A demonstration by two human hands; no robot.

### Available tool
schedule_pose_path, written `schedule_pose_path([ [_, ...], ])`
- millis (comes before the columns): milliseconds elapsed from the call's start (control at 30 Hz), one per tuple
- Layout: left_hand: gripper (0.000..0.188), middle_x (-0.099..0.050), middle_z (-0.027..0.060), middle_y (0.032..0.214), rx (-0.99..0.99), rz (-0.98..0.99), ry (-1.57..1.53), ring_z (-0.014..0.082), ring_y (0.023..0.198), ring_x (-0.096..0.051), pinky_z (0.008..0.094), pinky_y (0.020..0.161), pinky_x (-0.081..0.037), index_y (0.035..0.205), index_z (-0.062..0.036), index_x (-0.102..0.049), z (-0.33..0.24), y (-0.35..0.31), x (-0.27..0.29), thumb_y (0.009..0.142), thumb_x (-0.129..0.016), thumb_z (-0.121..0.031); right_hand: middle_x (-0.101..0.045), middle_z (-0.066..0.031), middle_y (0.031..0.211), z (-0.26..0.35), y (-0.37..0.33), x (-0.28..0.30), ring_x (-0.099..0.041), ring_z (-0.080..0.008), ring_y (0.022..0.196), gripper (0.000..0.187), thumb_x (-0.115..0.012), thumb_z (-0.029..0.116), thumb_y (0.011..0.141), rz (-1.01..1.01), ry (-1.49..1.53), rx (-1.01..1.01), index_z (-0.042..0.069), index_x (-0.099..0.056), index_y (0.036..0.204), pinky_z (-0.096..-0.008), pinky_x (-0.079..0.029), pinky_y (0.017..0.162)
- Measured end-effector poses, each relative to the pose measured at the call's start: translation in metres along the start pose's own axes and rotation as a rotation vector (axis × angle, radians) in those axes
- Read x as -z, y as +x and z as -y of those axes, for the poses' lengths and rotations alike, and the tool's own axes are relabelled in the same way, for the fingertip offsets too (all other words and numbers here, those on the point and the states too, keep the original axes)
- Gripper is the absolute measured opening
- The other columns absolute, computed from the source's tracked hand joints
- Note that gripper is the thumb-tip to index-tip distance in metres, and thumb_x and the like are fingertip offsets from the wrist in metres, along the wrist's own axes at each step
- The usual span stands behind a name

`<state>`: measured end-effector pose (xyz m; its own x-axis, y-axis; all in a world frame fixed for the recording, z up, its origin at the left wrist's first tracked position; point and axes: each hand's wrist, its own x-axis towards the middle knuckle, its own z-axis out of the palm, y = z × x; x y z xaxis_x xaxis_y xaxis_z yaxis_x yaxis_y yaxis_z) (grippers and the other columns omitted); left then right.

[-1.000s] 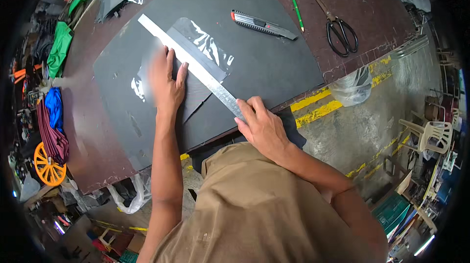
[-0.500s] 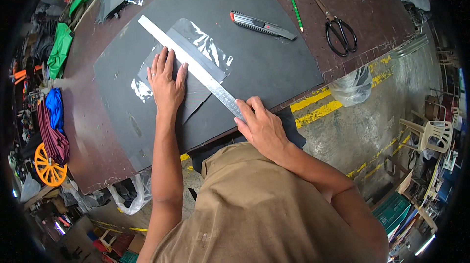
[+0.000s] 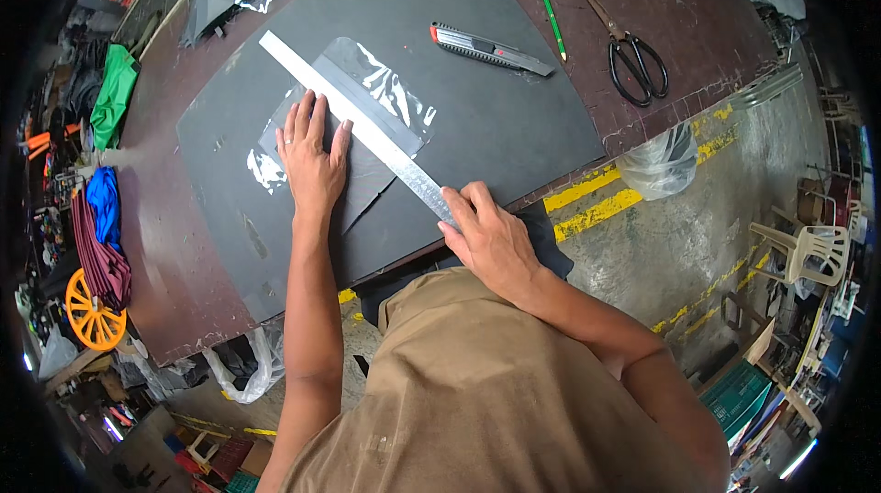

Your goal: The recorder uses a ruler, pencil, and utility knife to measure, mark, and cut pieces of grey fabric on a workbench.

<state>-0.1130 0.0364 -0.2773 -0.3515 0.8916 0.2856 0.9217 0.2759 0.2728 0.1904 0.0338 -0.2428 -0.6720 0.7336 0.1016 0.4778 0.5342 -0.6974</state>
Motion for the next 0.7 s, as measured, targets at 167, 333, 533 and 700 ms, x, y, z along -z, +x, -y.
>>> schedule_pose_path([
  [167,0.061,-0.053,0.0102,0.163,0.003,0.004,-0.012,0.0367,0.154,-0.042,0.0637,0.129,-0.024,0.152,-0.0088,-0.06,0.0,0.003,0.0,0.103,-0.07,-0.043,-0.056,-0.0141,0.117,-0.001,0.002,0.002,-0.07,-0.0343,0.091,0.047,-0.075,0.019,0.1,0.042,-0.022,-0.016,-0.001,-0.059,0.14,-0.0432,-0.061,0.073],
  [333,0.062,-0.053,0.0106,0.162,0.01,0.022,-0.029,0.0374,0.154,-0.043,0.0648,0.128,-0.025,0.152,-0.0089,-0.06,-0.001,0.007,0.001,0.101,-0.073,-0.042,-0.056,-0.0141,0.117,-0.001,0.005,0.001,-0.07,-0.0341,0.091,0.048,-0.075,0.018,0.099,0.043,-0.02,-0.018,-0.001,-0.059,0.14,-0.0434,-0.06,0.073],
  [533,0.06,-0.054,0.0117,0.16,0.026,0.068,-0.051,0.0386,0.152,-0.045,0.0663,0.126,-0.028,0.149,-0.0082,-0.062,0.001,0.015,0.007,0.1,-0.076,-0.04,-0.056,-0.0138,0.116,-0.002,0.009,-0.003,-0.07,-0.0337,0.089,0.048,-0.076,0.018,0.099,0.041,-0.021,-0.021,0.0,-0.059,0.14,-0.0434,-0.06,0.072],
  [700,0.059,-0.055,0.013,0.159,0.009,0.103,0.006,0.0393,0.15,-0.046,0.0665,0.124,-0.032,0.147,-0.006,-0.064,0.001,0.023,0.014,0.1,-0.076,-0.039,-0.056,-0.0137,0.116,-0.002,0.014,-0.007,-0.07,-0.0337,0.087,0.048,-0.076,0.018,0.099,0.041,-0.019,-0.019,0.0,-0.059,0.14,-0.0435,-0.06,0.072],
])
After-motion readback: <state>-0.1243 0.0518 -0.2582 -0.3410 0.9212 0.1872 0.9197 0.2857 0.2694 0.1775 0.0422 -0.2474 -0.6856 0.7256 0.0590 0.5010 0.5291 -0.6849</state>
